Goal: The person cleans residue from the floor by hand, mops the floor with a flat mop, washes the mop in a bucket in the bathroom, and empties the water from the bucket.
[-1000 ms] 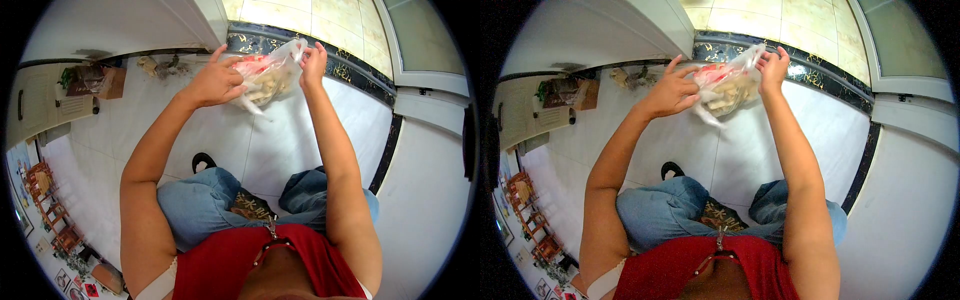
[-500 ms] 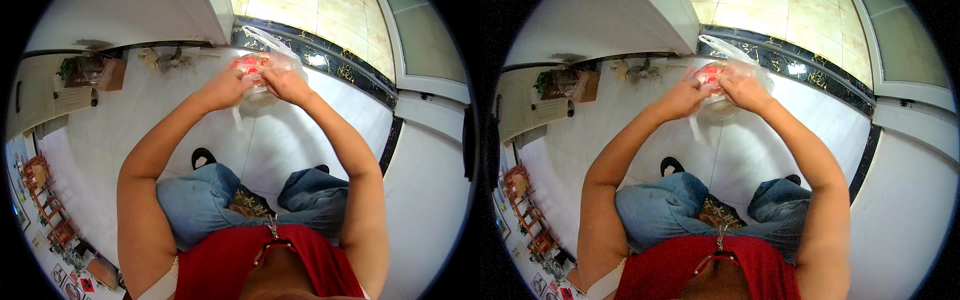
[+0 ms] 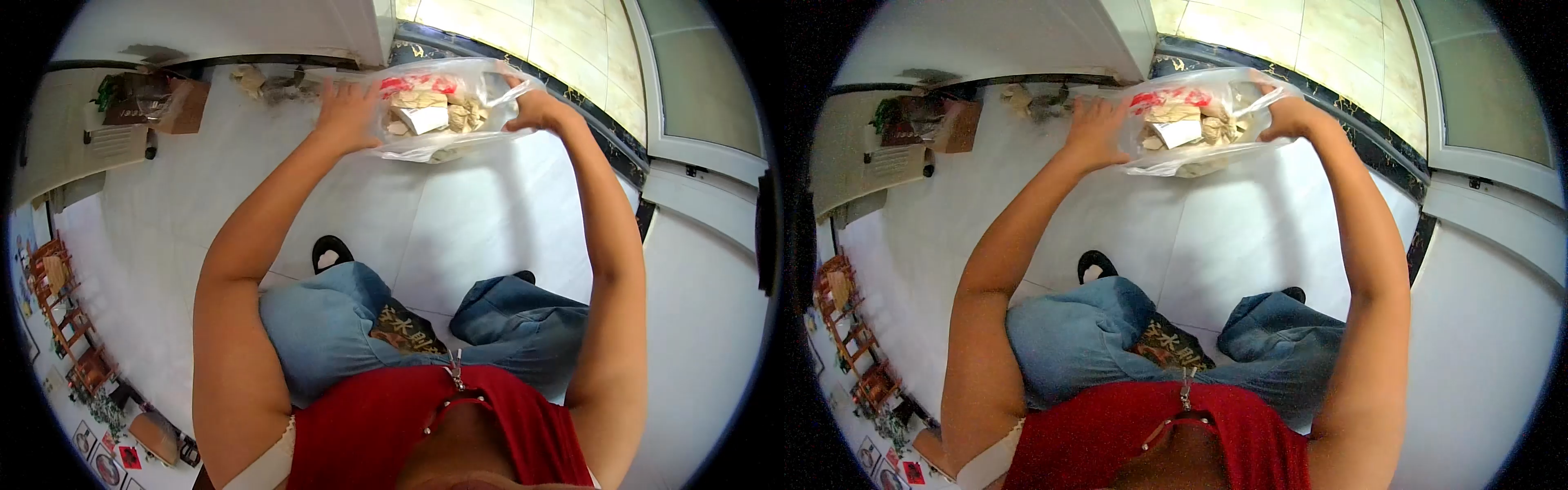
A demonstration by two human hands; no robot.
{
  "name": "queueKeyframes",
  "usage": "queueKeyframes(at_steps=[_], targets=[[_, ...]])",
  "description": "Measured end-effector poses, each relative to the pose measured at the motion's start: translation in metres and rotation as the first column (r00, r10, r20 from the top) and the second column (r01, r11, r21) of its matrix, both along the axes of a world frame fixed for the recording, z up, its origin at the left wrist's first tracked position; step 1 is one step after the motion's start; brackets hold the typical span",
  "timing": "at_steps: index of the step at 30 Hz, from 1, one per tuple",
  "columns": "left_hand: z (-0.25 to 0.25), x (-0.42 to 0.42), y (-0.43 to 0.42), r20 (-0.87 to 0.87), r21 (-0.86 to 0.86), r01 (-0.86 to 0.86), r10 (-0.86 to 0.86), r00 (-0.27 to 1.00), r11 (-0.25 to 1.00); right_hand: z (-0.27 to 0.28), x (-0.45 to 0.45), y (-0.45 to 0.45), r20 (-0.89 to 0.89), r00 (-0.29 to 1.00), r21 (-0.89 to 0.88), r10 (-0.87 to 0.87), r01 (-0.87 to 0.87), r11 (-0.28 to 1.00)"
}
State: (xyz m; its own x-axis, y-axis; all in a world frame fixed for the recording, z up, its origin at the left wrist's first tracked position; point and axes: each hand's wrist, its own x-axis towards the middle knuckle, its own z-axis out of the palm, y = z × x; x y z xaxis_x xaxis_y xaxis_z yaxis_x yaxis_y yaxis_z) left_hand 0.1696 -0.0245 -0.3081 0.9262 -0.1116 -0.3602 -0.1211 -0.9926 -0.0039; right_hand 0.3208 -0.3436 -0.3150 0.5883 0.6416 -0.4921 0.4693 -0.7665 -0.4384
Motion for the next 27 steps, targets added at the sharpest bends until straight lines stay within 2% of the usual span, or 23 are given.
queueKeyframes(at_steps=[2, 3, 5, 6, 7, 8, 11, 12, 13, 14, 16, 17, 20, 23, 26, 27], targets=[[-0.001, 0.007, -0.005, -0.010, -0.076, -0.008, 0.007, 1.000, 0.997, 0.042, 0.006, 0.023, -0.280, 0.932, -0.133, -0.230, 0.200, 0.971], [-0.005, 0.009, -0.008, -0.008, -0.187, -0.043, 0.042, 0.999, 0.982, 0.000, 0.029, 0.009, -0.316, 0.903, -0.189, -0.291, 0.240, 0.952], [-0.013, 0.012, -0.010, -0.011, -0.394, -0.114, 0.119, 0.993, 0.912, 0.011, 0.030, 0.017, -0.427, 0.787, -0.047, -0.446, 0.473, 0.880], [-0.012, 0.015, -0.007, 0.048, -0.534, -0.122, 0.175, 0.983, 0.837, 0.013, 0.033, 0.022, -0.507, 0.700, 0.022, -0.502, 0.593, 0.805], [-0.012, 0.017, -0.005, 0.099, -0.663, -0.112, 0.235, 0.967, 0.740, 0.014, 0.036, 0.026, -0.578, 0.621, 0.021, -0.529, 0.660, 0.751], [-0.011, 0.018, 0.000, 0.138, -0.776, -0.083, 0.297, 0.945, 0.626, 0.014, 0.036, 0.029, -0.609, 0.605, 0.055, -0.513, 0.677, 0.734], [-0.021, 0.024, 0.035, -0.162, -0.935, -0.317, 0.606, 0.779, 0.158, 0.025, 0.017, 0.045, -0.651, 0.561, 0.130, -0.510, 0.745, 0.654], [-0.026, 0.027, 0.050, -0.283, -0.934, -0.356, 0.659, 0.697, -0.025, 0.028, 0.010, 0.050, -0.630, 0.600, 0.140, -0.493, 0.712, 0.688], [-0.035, 0.032, 0.065, -0.175, -0.855, -0.458, 0.697, 0.695, 0.242, 0.033, 0.006, 0.054, -0.605, 0.639, 0.150, -0.474, 0.677, 0.721], [-0.050, 0.037, 0.083, -0.061, -0.695, -0.536, 0.704, 0.708, 0.479, 0.037, 0.001, 0.057, -0.579, 0.676, 0.159, -0.456, 0.642, 0.750], [-0.115, 0.040, 0.121, 0.196, -0.447, -0.404, 0.527, 0.827, 0.798, 0.048, -0.016, 0.069, -0.483, 0.746, 0.205, -0.459, 0.605, 0.769], [-0.142, 0.042, 0.135, 0.295, -0.281, -0.317, 0.396, 0.870, 0.906, 0.048, -0.022, 0.071, -0.463, 0.755, 0.216, -0.463, 0.603, 0.768], [-0.176, 0.049, 0.149, 0.394, -0.043, -0.105, 0.114, 0.912, 0.994, 0.058, -0.050, 0.081, -0.392, 0.768, 0.271, -0.507, 0.623, 0.734], [-0.184, 0.053, 0.143, 0.293, -0.109, -0.092, 0.120, 0.948, 0.990, 0.063, -0.071, 0.082, -0.375, 0.803, 0.309, -0.463, 0.579, 0.754], [-0.169, 0.061, 0.138, 0.078, 0.035, -0.164, 0.161, 0.984, 0.986, 0.070, -0.085, 0.085, -0.342, 0.822, 0.293, -0.456, 0.554, 0.779], [-0.166, 0.060, 0.138, 0.062, 0.061, -0.183, 0.179, 0.982, 0.981, 0.065, -0.088, 0.083, -0.295, 0.856, 0.337, -0.424, 0.509, 0.792]])
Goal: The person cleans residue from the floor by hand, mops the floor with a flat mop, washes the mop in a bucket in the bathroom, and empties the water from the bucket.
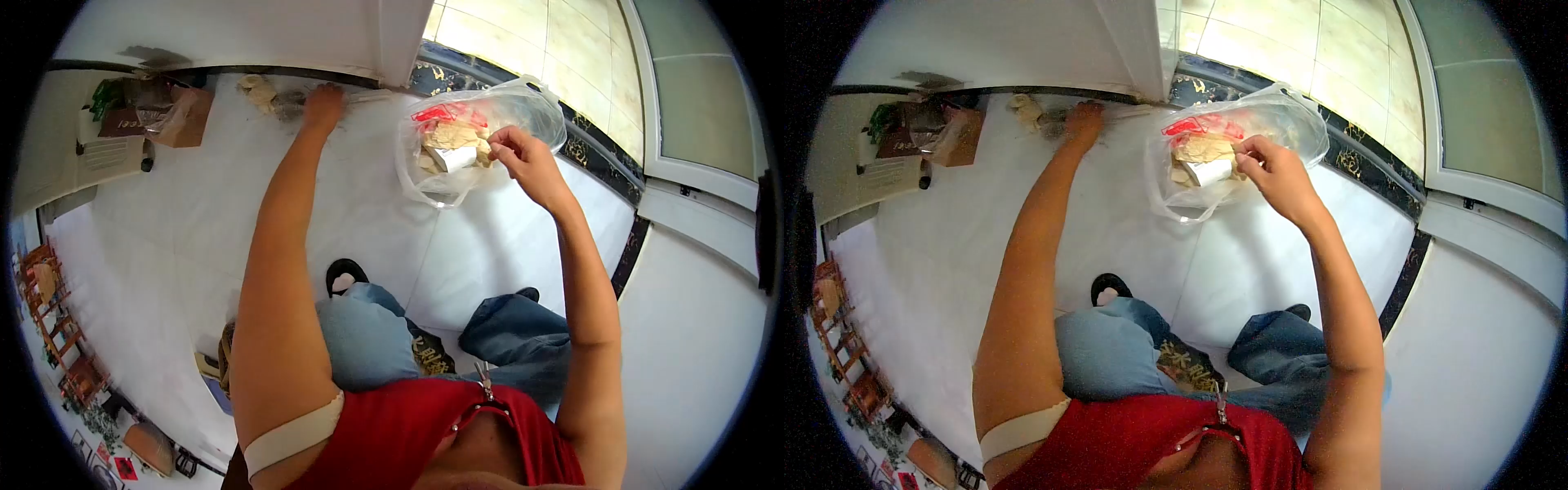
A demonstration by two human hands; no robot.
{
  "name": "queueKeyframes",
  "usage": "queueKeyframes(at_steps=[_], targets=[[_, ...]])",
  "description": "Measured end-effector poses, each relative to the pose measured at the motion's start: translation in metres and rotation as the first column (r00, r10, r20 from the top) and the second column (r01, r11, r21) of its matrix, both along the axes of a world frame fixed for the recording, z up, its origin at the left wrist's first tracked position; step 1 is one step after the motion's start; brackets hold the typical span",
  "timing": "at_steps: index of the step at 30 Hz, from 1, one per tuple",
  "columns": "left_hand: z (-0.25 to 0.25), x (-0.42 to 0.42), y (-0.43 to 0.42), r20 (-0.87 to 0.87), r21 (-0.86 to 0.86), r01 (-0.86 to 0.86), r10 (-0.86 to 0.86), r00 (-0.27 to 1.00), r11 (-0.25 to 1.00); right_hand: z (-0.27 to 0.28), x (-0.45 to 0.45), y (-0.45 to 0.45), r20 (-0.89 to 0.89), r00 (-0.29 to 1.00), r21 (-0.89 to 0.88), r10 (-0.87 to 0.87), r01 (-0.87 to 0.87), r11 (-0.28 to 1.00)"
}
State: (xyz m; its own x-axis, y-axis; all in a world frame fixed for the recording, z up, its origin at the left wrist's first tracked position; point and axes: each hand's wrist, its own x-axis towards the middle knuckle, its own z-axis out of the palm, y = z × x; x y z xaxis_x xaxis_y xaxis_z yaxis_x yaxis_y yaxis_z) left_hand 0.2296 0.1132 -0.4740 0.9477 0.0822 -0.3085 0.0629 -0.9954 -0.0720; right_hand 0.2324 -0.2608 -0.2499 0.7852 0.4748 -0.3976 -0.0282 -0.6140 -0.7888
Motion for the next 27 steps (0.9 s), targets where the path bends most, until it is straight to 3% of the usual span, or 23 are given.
queueKeyframes(at_steps=[2, 5, 6, 8, 10, 12, 14, 16, 19, 20, 23, 24, 25, 27], targets=[[0.008, -0.007, 0.002, -0.035, 0.051, -0.039, 0.040, 0.999, 0.998, -0.003, -0.003, -0.001, 0.017, 1.000, -0.027, 0.006, -0.006, 1.000], [-0.011, -0.029, 0.020, 0.087, 0.055, 0.049, -0.054, 0.995, 0.997, -0.004, -0.007, 0.003, 0.037, 0.999, -0.018, 0.017, -0.017, 1.000], [-0.003, -0.037, 0.021, 0.140, 0.006, 0.012, -0.013, 0.990, 1.000, -0.010, -0.007, 0.002, 0.055, 0.998, -0.007, 0.023, -0.022, 1.000], [0.037, -0.052, 0.016, 0.242, -0.101, -0.050, 0.073, 0.968, 0.994, -0.011, -0.006, 0.000, 0.071, 0.997, -0.019, 0.039, -0.038, 0.999], [0.083, -0.062, 0.010, 0.300, -0.127, -0.005, 0.044, 0.953, 0.992, -0.004, -0.006, -0.007, 0.089, 0.991, -0.082, 0.103, -0.095, 0.992], [0.114, -0.076, 0.010, 0.497, -0.136, 0.121, -0.038, 0.867, 0.983, 0.000, -0.001, -0.018, 0.119, 0.979, -0.145, 0.165, -0.148, 0.978], [0.167, -0.091, -0.007, 0.589, -0.215, 0.243, -0.073, 0.805, 0.946, 0.001, 0.006, -0.031, 0.134, 0.973, -0.216, 0.188, -0.156, 0.964], [0.223, -0.103, -0.027, 0.592, -0.275, 0.380, -0.156, 0.791, 0.883, -0.008, 0.012, -0.047, 0.127, 0.956, -0.292, 0.264, -0.219, 0.931], [0.286, -0.107, -0.062, 0.589, -0.427, 0.479, -0.166, 0.791, 0.767, -0.016, 0.000, -0.059, 0.339, 0.827, -0.411, 0.449, -0.299, 0.861], [0.298, -0.107, -0.074, 0.583, -0.487, 0.494, -0.154, 0.798, 0.720, -0.019, -0.004, -0.059, 0.230, 0.844, -0.467, 0.485, -0.341, 0.816], [0.316, -0.106, -0.102, 0.273, -0.901, 0.203, 0.135, 0.953, 0.383, -0.033, -0.020, -0.060, 0.238, 0.775, -0.506, 0.585, -0.415, 0.756], [0.317, -0.098, -0.106, 0.242, -0.910, 0.179, 0.129, 0.962, 0.374, -0.029, -0.026, -0.056, 0.230, 0.773, -0.500, 0.591, -0.427, 0.753], [0.310, -0.092, -0.111, 0.130, -0.960, 0.075, 0.194, 0.972, 0.269, -0.030, -0.031, -0.055, 0.226, 0.773, -0.500, 0.593, -0.430, 0.752], [0.288, -0.074, -0.128, -0.031, -0.993, -0.009, 0.188, 0.982, -0.116, -0.038, -0.040, -0.055, 0.230, 0.763, -0.503, 0.605, -0.438, 0.745]])
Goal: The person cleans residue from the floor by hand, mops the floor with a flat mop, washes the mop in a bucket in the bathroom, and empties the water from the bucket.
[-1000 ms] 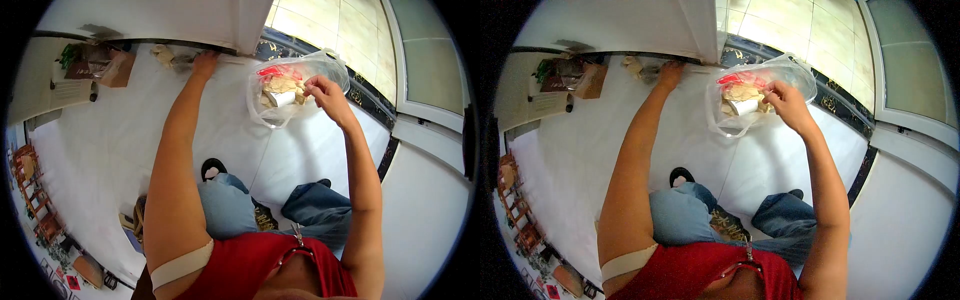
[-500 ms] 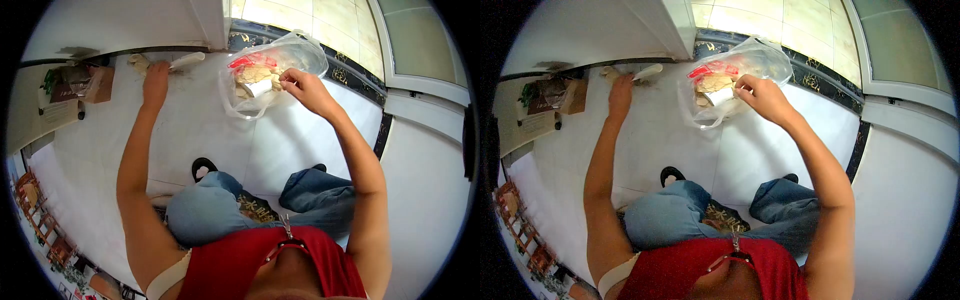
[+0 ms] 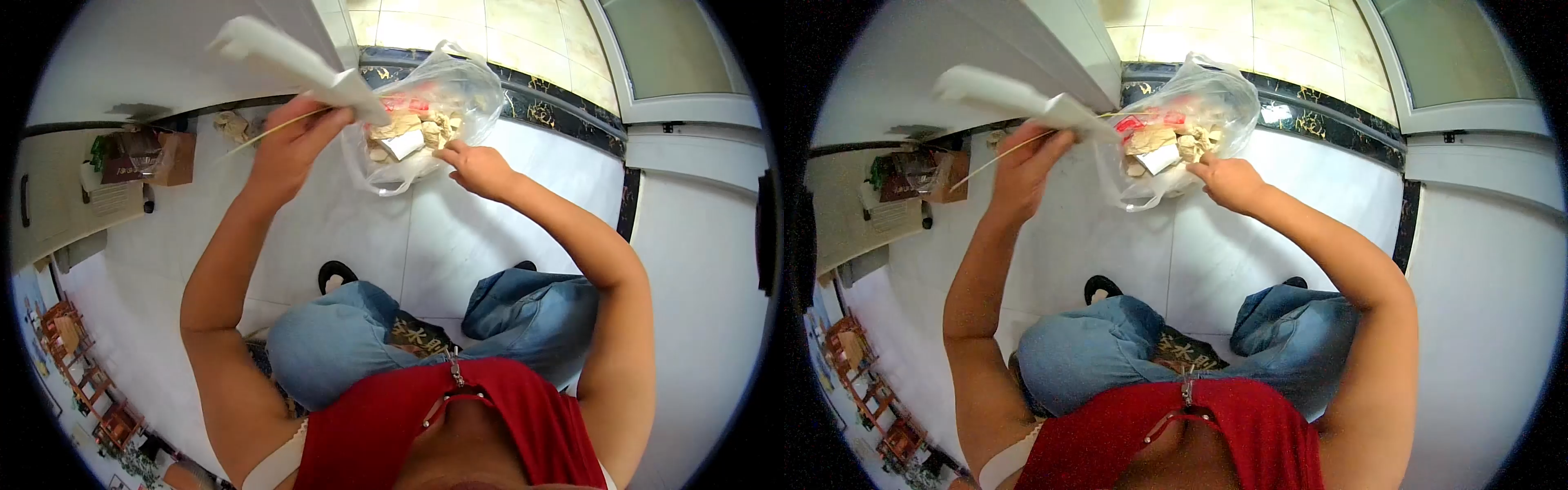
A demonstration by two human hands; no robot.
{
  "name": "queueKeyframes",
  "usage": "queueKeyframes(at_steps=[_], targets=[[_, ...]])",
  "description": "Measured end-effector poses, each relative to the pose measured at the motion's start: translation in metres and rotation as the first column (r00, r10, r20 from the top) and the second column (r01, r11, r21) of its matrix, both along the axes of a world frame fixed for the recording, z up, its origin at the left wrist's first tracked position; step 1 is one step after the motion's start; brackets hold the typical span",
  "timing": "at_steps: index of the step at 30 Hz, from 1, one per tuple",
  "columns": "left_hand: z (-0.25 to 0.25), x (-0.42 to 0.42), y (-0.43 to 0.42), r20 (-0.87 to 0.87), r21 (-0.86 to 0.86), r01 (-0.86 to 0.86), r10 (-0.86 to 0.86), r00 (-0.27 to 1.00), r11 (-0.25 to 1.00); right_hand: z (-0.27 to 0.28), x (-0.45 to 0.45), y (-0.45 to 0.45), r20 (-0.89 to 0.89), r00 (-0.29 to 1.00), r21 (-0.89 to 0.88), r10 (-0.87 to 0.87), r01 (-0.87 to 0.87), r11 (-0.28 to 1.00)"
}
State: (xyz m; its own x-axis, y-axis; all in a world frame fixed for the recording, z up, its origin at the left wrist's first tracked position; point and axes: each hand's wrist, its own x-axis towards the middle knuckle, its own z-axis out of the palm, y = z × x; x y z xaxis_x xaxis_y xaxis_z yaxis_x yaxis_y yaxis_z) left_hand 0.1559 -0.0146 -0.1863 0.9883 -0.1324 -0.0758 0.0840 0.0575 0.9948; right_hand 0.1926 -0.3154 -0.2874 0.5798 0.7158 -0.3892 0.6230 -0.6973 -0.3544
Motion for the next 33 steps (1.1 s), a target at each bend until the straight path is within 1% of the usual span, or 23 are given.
queueKeyframes(at_steps=[3, 6, 9, 10, 11, 12, 15, 18, 19, 20, 21, 22, 24, 25, 26, 28, 29, 31, 32, 33], targets=[[-0.028, 0.028, -0.033, -0.088, -0.013, 0.123, -0.124, 0.988, 0.992, -0.011, -0.008, -0.004, 0.073, 0.997, 0.083, 0.005, -0.011, 0.996], [-0.058, 0.052, -0.058, 0.011, 0.180, 0.265, -0.271, 0.962, 0.947, -0.017, -0.011, -0.009, 0.120, 0.993, 0.080, 0.009, -0.019, 0.997], [-0.090, 0.072, -0.067, -0.100, 0.374, 0.381, -0.372, 0.923, 0.846, -0.016, -0.014, -0.008, 0.142, 0.990, 0.075, 0.011, -0.021, 0.997], [-0.099, 0.078, -0.072, -0.115, 0.574, 0.397, -0.410, 0.905, 0.716, -0.015, -0.015, -0.009, 0.145, 0.989, 0.066, 0.010, -0.020, 0.998], [-0.107, 0.085, -0.077, -0.138, 0.743, 0.387, -0.440, 0.887, 0.546, -0.014, -0.016, -0.008, 0.151, 0.989, 0.058, 0.011, -0.020, 0.998], [-0.111, 0.087, -0.082, -0.170, 0.869, 0.354, -0.462, 0.870, 0.345, -0.013, -0.017, -0.007, 0.154, 0.988, 0.051, 0.012, -0.020, 0.999], [-0.124, 0.087, -0.094, -0.223, 0.940, 0.323, -0.516, 0.827, 0.111, -0.012, -0.018, -0.004, 0.149, 0.989, 0.078, 0.013, -0.024, 0.997], [-0.151, 0.091, -0.108, -0.283, 0.954, 0.290, -0.561, 0.778, -0.079, -0.010, -0.015, 0.000, 0.157, 0.988, 0.058, 0.002, -0.012, 0.998], [-0.156, 0.091, -0.112, -0.363, 0.915, 0.403, -0.492, 0.791, -0.027, -0.012, -0.015, 0.000, 0.170, 0.985, 0.050, 0.001, -0.010, 0.999], [-0.160, 0.091, -0.116, -0.333, 0.921, 0.390, -0.485, 0.809, 0.018, -0.016, -0.014, -0.002, 0.185, 0.983, 0.043, 0.002, -0.010, 0.999], [-0.153, 0.087, -0.118, -0.303, 0.925, 0.374, -0.470, 0.829, 0.063, -0.019, -0.010, -0.002, 0.202, 0.979, 0.039, 0.007, -0.016, 0.999], [-0.147, 0.081, -0.117, -0.279, 0.927, 0.359, -0.448, 0.850, 0.104, -0.017, -0.008, -0.001, 0.211, 0.977, 0.018, -0.022, 0.018, 1.000], [-0.137, 0.067, -0.113, -0.023, 0.935, 0.172, -0.430, 0.902, 0.310, -0.008, -0.008, 0.002, 0.221, 0.973, -0.011, -0.066, 0.070, 0.997], [-0.132, 0.059, -0.105, 0.105, 0.913, 0.072, -0.402, 0.910, 0.401, -0.005, -0.005, 0.002, 0.238, 0.968, 0.031, -0.083, 0.078, 0.997], [-0.128, 0.052, -0.092, 0.184, 0.857, 0.043, -0.382, 0.906, 0.514, -0.002, -0.002, 0.002, 0.256, 0.961, 0.072, -0.105, 0.089, 0.993], [-0.116, 0.046, -0.070, 0.347, 0.695, -0.013, -0.320, 0.882, 0.719, 0.017, -0.001, 0.009, 0.287, 0.950, 0.068, -0.124, 0.109, 0.992], [-0.108, 0.045, -0.053, 0.209, 0.669, 0.077, -0.286, 0.935, 0.740, 0.026, 0.000, 0.013, 0.313, 0.944, 0.122, -0.103, 0.068, 0.990], [-0.083, 0.034, -0.001, -0.077, 0.570, 0.234, -0.232, 0.970, 0.788, 0.050, -0.009, 0.030, 0.308, 0.949, 0.120, -0.061, 0.024, 0.992], [-0.096, 0.028, 0.026, -0.090, 0.616, 0.118, -0.080, 0.993, 0.779, 0.062, -0.014, 0.041, 0.305, 0.951, 0.118, -0.039, 0.003, 0.993], [-0.122, 0.021, 0.058, -0.094, 0.663, 0.005, 0.076, 0.993, 0.749, 0.071, -0.024, 0.054, 0.324, 0.946, 0.190, -0.009, -0.056, 0.980]])
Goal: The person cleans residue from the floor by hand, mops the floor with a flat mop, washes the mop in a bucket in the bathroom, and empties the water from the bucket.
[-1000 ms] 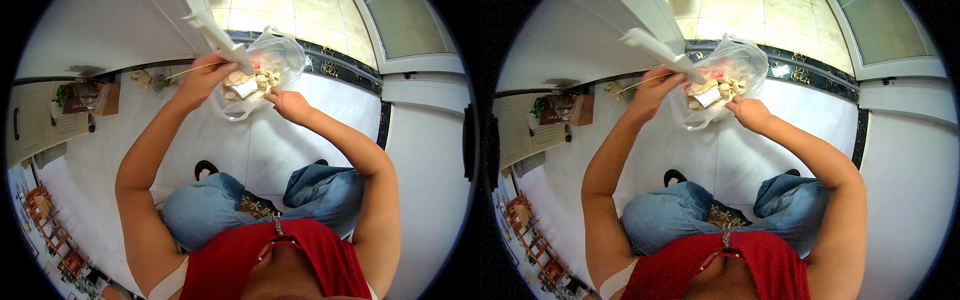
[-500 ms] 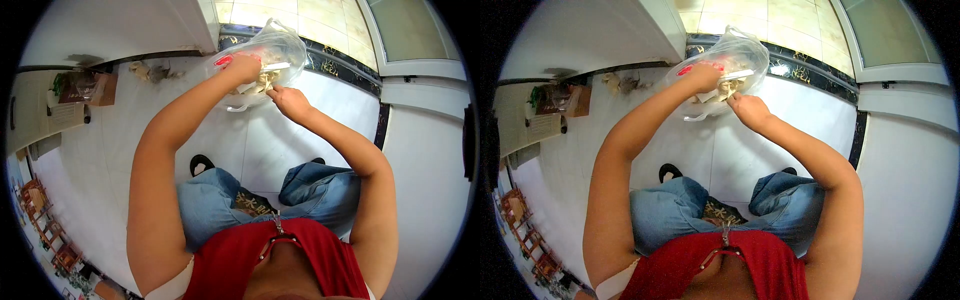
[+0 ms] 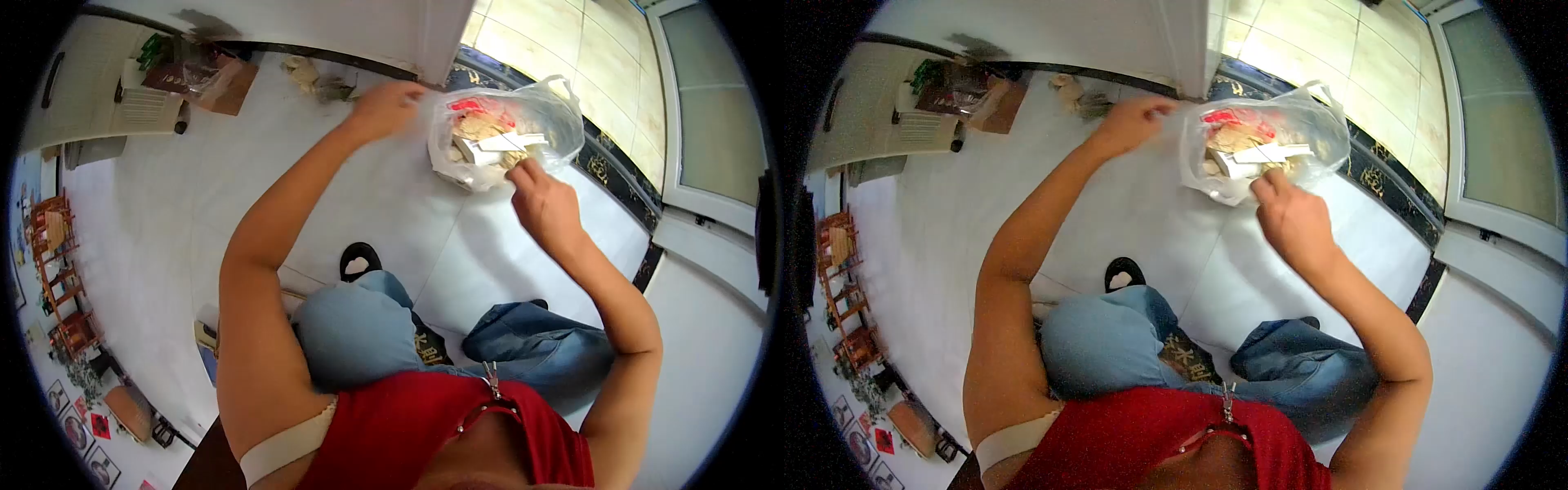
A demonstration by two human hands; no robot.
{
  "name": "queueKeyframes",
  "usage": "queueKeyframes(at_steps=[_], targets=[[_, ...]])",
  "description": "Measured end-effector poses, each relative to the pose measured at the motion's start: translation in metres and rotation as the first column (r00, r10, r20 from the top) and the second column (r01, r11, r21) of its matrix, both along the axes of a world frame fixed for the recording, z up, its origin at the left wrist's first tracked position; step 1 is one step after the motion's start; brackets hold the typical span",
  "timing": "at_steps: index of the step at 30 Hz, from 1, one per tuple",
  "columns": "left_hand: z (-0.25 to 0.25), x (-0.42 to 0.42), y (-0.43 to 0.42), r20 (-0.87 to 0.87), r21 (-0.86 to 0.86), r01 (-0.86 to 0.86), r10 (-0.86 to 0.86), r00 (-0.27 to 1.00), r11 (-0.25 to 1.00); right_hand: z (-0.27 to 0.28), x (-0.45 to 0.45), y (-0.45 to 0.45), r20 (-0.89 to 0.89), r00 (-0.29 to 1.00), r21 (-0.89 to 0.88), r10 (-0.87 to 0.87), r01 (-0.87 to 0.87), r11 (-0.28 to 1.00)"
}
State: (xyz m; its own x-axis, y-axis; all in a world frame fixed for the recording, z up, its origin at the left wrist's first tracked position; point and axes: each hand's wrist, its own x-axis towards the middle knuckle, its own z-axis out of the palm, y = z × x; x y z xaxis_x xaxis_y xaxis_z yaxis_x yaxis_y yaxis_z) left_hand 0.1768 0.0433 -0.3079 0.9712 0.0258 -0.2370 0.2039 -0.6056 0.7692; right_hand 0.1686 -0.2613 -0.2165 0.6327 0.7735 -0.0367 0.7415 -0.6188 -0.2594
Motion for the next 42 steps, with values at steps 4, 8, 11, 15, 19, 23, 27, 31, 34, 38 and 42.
queueKeyframes(at_steps=[4, 8, 11, 15, 19, 23, 27, 31, 34, 38, 42], targets=[[-0.086, -0.020, 0.120, 0.038, 0.293, -0.490, 0.502, 0.864, 0.821, 0.005, -0.034, 0.053, -0.077, 0.970, 0.078, 0.232, -0.226, 0.971], [-0.163, -0.025, 0.199, 0.202, 0.442, -0.576, 0.549, 0.811, 0.688, -0.024, -0.057, 0.111, -0.143, 0.935, 0.121, 0.326, -0.310, 0.943], [-0.187, -0.014, 0.228, 0.414, 0.650, -0.502, 0.289, 0.863, 0.570, -0.050, -0.069, 0.148, -0.212, 0.934, 0.116, 0.287, -0.267, 0.957], [-0.183, 0.019, 0.213, 0.241, 0.678, -0.400, 0.328, 0.914, 0.617, -0.069, -0.074, 0.174, -0.344, 0.916, 0.028, 0.207, -0.211, 0.977], [-0.182, 0.004, 0.183, 0.275, 0.663, -0.436, 0.343, 0.898, 0.608, -0.091, -0.074, 0.174, -0.408, 0.900, -0.016, 0.153, -0.174, 0.985], [-0.188, -0.018, 0.173, 0.524, 0.464, -0.499, 0.227, 0.821, 0.732, -0.116, -0.067, 0.166, -0.420, 0.899, -0.015, 0.125, -0.145, 0.989], [-0.152, -0.025, 0.168, 0.683, 0.209, -0.648, 0.365, 0.632, 0.732, -0.129, -0.066, 0.170, -0.465, 0.880, -0.081, 0.100, -0.155, 0.985], [-0.135, -0.025, 0.205, 0.455, -0.190, -0.705, 0.697, 0.554, 0.684, -0.139, -0.072, 0.179, -0.485, 0.867, -0.057, 0.117, -0.165, 0.985], [-0.150, -0.022, 0.257, 0.466, 0.118, -0.770, 0.650, 0.601, 0.627, -0.145, -0.072, 0.186, -0.495, 0.860, -0.035, 0.127, -0.165, 0.986], [-0.181, -0.005, 0.310, 0.347, 0.504, -0.680, 0.597, 0.723, 0.531, -0.148, -0.074, 0.191, -0.538, 0.837, -0.062, 0.101, -0.160, 0.985], [-0.219, 0.002, 0.326, 0.225, 0.619, -0.519, 0.500, 0.837, 0.590, -0.158, -0.081, 0.186, -0.572, 0.812, -0.048, 0.118, -0.177, 0.983]])
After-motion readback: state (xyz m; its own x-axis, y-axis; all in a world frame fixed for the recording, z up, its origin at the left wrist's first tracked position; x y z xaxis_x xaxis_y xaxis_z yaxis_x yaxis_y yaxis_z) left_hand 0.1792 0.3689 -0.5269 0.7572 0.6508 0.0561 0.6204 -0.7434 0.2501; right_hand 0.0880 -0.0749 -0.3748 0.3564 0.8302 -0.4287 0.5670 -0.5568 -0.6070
